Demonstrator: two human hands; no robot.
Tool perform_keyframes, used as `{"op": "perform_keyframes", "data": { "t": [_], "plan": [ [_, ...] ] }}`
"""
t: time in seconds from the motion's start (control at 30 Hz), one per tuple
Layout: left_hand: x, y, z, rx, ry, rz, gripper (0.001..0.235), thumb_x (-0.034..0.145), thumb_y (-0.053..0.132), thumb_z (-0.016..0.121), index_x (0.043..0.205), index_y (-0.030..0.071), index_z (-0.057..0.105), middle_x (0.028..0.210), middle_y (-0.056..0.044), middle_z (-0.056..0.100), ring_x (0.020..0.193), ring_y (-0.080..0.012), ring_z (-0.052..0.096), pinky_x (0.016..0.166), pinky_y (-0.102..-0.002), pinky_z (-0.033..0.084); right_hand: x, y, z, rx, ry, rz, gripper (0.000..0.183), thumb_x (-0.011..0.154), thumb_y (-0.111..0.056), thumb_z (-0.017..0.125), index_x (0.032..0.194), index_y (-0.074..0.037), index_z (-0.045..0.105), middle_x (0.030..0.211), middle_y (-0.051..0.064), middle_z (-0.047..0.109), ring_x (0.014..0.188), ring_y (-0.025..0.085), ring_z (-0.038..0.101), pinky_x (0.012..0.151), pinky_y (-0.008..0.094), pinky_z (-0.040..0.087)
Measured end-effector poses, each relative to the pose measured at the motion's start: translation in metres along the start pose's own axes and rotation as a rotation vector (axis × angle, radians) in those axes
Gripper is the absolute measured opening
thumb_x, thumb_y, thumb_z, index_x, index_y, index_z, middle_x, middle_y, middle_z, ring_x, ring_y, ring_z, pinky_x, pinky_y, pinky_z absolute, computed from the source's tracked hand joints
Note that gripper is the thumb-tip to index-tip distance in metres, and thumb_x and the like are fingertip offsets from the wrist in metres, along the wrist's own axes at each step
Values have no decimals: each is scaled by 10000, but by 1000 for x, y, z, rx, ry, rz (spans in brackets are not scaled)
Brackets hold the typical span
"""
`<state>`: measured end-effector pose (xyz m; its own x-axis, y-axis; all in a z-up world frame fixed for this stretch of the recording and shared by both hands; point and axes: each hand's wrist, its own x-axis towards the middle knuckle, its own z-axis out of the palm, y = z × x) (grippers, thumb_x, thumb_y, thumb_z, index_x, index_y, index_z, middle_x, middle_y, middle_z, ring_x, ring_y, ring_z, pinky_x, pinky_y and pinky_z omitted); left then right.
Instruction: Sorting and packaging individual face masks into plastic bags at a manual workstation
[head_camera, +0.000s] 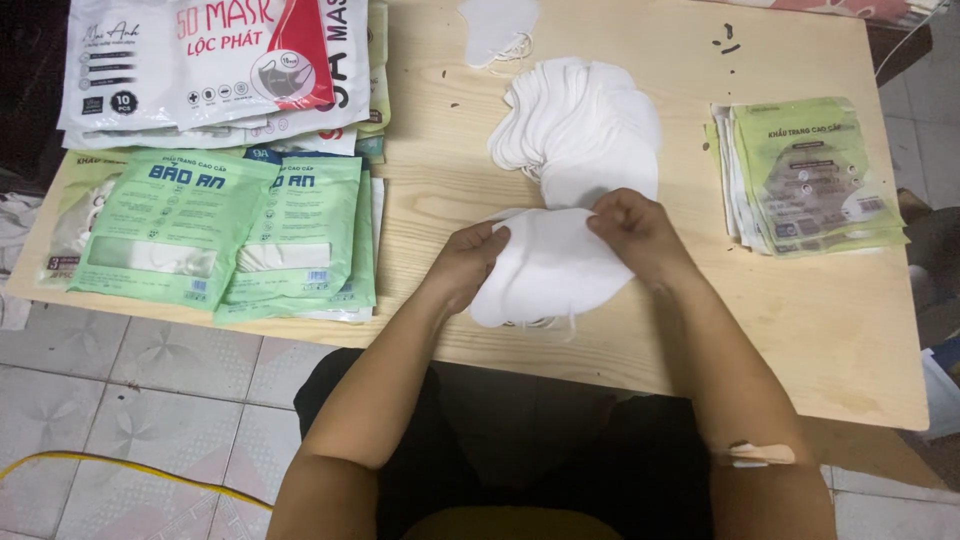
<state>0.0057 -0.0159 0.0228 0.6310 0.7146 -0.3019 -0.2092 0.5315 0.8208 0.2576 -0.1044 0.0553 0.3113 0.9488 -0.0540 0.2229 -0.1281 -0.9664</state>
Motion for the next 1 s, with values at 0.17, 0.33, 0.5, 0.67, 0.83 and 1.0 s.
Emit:
{"op": "perform_keyframes", "data": {
  "t": [0.17,0.33,0.5,0.67,0.83,1.0],
  "plan": [
    [3,-2,3,1,-54,-7,366,1044,224,629,1302,-36,632,946,-156,756,780,-204,753,700,-345,657,6,17,18,-43,-43,21,118,963,-56,702,1078,-81,690,764,41,652,661,104,563,604,218,453],
    [2,-3,1,69,-77,-9,407,1043,212,643,1345,-59,602,1040,-201,745,877,-239,737,784,-393,645,-3,-9,33,-13,-79,58,123,960,-58,703,1082,-75,691,796,77,689,707,149,608,637,259,506],
    [2,3,-1,116,-48,-14,396,1069,225,601,1351,-54,598,1053,-211,745,894,-247,747,782,-401,649,14,10,7,-351,277,-177,111,1011,-62,701,1119,-88,695,1024,154,724,993,361,695,812,455,571],
    [2,-1,-2,120,-28,0,388,1072,211,592,1354,-54,597,1061,-201,739,912,-240,732,799,-397,644,11,-13,-13,-588,412,-41,501,980,-126,783,1380,-4,507,1307,206,589,1256,396,556,1037,505,508],
    [-4,7,4,117,-11,6,382,1064,202,596,1348,-54,603,1049,-195,737,915,-239,728,797,-390,644,14,-15,-8,-592,436,86,676,900,-143,856,1439,26,485,1250,204,601,1199,376,609,1016,499,543],
    [4,-3,-3,105,-21,18,369,1068,192,590,1346,-51,605,1046,-196,739,902,-237,729,789,-389,643,31,24,-26,-564,555,-26,250,895,-86,848,1051,-106,654,903,16,570,877,233,630,758,357,548]
  ]
}}
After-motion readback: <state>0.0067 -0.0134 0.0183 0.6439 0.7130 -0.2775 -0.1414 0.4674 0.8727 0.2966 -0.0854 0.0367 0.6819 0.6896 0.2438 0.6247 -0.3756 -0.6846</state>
